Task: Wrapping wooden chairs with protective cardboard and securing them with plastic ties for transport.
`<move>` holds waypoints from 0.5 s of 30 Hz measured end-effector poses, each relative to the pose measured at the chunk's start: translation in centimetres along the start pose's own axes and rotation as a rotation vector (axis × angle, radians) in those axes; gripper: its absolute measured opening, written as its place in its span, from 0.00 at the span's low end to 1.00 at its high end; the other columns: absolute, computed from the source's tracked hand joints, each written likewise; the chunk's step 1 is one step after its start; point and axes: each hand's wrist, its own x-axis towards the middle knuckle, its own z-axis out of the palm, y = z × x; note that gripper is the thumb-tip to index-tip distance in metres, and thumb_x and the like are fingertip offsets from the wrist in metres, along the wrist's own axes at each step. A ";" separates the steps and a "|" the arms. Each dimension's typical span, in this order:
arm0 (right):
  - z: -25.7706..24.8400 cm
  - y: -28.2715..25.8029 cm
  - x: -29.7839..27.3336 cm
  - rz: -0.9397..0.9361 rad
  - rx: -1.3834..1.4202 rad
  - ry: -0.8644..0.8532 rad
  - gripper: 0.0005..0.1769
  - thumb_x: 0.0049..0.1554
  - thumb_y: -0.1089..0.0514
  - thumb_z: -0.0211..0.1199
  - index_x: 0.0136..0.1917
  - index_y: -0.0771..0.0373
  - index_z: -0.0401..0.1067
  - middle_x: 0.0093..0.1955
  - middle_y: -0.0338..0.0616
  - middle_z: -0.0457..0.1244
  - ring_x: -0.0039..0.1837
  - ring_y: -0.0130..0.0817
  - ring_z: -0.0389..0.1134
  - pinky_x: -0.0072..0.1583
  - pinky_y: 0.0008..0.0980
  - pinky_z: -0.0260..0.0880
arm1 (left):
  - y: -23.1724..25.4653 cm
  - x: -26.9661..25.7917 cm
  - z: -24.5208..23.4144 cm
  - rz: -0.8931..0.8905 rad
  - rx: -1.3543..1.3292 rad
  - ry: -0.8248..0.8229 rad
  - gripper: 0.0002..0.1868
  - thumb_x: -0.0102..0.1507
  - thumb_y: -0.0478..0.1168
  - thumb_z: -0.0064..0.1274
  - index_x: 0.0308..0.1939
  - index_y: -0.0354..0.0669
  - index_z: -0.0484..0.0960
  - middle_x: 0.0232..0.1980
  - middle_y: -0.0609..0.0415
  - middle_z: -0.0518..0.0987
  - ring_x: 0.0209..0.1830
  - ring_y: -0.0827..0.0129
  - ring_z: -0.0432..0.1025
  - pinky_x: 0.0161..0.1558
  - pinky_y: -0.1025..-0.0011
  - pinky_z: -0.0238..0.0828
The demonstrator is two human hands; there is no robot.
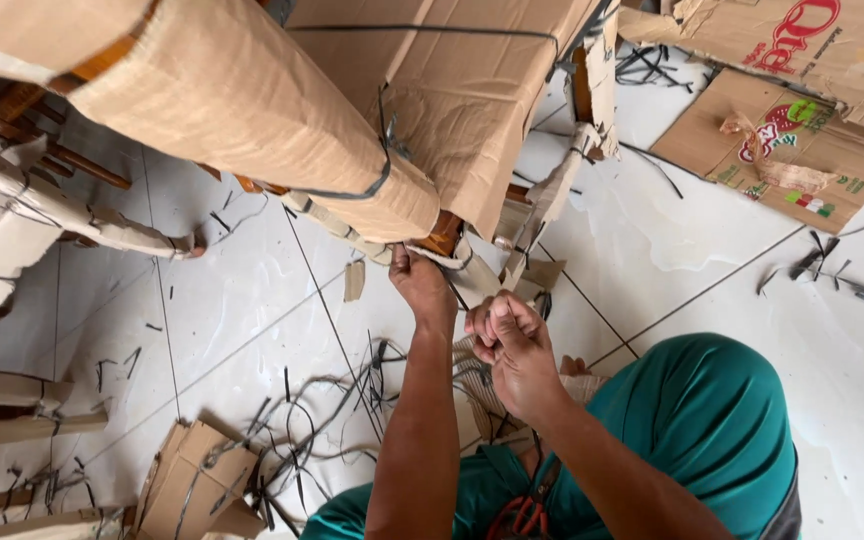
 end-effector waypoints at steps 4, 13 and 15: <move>1.5 -5.9 0.2 -0.169 -0.400 -0.054 0.23 0.70 0.55 0.51 0.33 0.62 0.62 0.34 0.44 0.60 0.44 0.32 0.66 0.40 0.25 0.68 | -3.1 3.4 -1.3 -0.065 0.097 -0.117 0.14 0.75 0.45 0.43 0.53 0.50 0.85 0.50 0.52 0.84 0.50 0.71 0.76 0.52 0.65 0.77; -6.9 0.1 -8.3 -0.285 -1.283 -0.164 0.20 0.60 0.56 0.62 0.64 0.63 0.66 0.72 0.49 0.57 0.57 0.45 0.66 0.52 0.43 0.69 | 8.1 -8.8 -4.6 -0.430 -0.056 -0.184 0.30 0.66 0.56 0.43 0.64 0.39 0.69 0.69 0.47 0.67 0.70 0.57 0.64 0.66 0.56 0.59; -7.7 -0.1 -11.1 -0.232 -1.326 -0.251 0.19 0.59 0.54 0.61 0.61 0.62 0.66 0.61 0.48 0.60 0.51 0.44 0.65 0.49 0.42 0.66 | 7.9 -9.9 -6.5 -0.420 0.057 -0.193 0.25 0.68 0.53 0.40 0.60 0.38 0.71 0.63 0.46 0.72 0.62 0.56 0.70 0.59 0.59 0.66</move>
